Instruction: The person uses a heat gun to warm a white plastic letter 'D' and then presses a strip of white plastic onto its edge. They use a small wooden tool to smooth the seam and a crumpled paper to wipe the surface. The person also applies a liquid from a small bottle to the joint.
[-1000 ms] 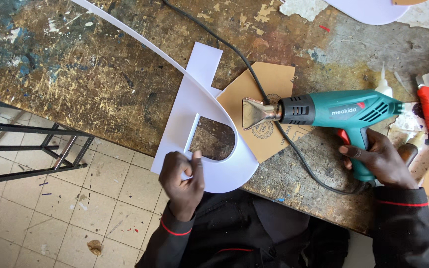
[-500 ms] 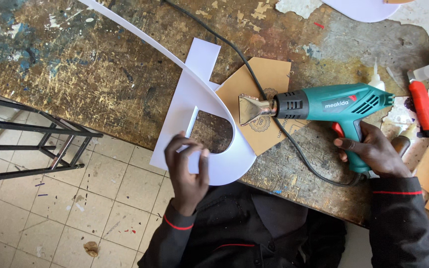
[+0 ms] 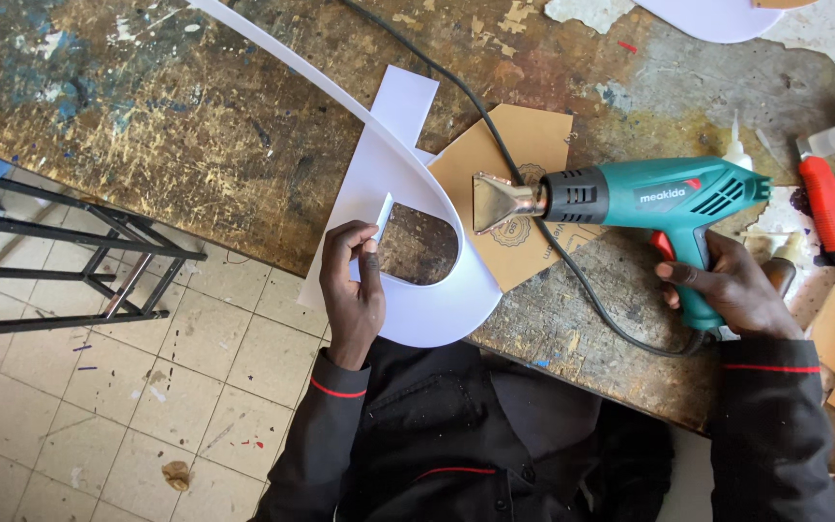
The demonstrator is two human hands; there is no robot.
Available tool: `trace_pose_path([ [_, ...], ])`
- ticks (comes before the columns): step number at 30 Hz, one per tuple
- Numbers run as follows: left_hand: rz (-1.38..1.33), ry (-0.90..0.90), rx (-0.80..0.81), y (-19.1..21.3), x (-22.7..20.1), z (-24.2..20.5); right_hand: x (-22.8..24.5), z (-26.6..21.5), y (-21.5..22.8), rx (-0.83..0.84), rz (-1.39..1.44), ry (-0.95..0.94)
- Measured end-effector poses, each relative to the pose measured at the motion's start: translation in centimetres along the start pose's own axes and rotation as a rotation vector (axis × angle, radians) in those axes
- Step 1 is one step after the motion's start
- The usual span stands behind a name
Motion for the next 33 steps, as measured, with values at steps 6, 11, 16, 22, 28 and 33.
trace_pose_path([
  [6,-0.008,0.023,0.004,0.0,0.4,-0.1,-0.3,0.0,0.4,-0.023,-0.039,-0.003],
  [11,0.039,0.143,0.142,-0.5,1.7,0.1,-0.1,-0.3,0.3,-0.021,-0.037,-0.005],
  [16,0.164,0.048,0.282,-1.3,2.7,1.6,-0.1,-0.3,0.2,-0.028,-0.034,-0.008],
  [22,0.406,-0.029,0.592,-3.1,2.7,3.6,0.4,-0.5,-0.2,-0.044,-0.049,-0.019],
  [28,0.597,-0.132,0.636,-3.4,2.4,4.3,1.3,-0.7,-1.1,-0.041,-0.067,-0.061],
  [33,0.729,-0.257,0.682,-3.9,1.3,4.9,0.3,-0.6,-0.3,-0.05,-0.03,-0.04],
])
Point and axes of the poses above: each hand's wrist, its own z-axis towards the middle knuckle, its own y-axis out of the back of the hand, x = y × z, the point moved 9 cm from there along z, towards the middle knuckle
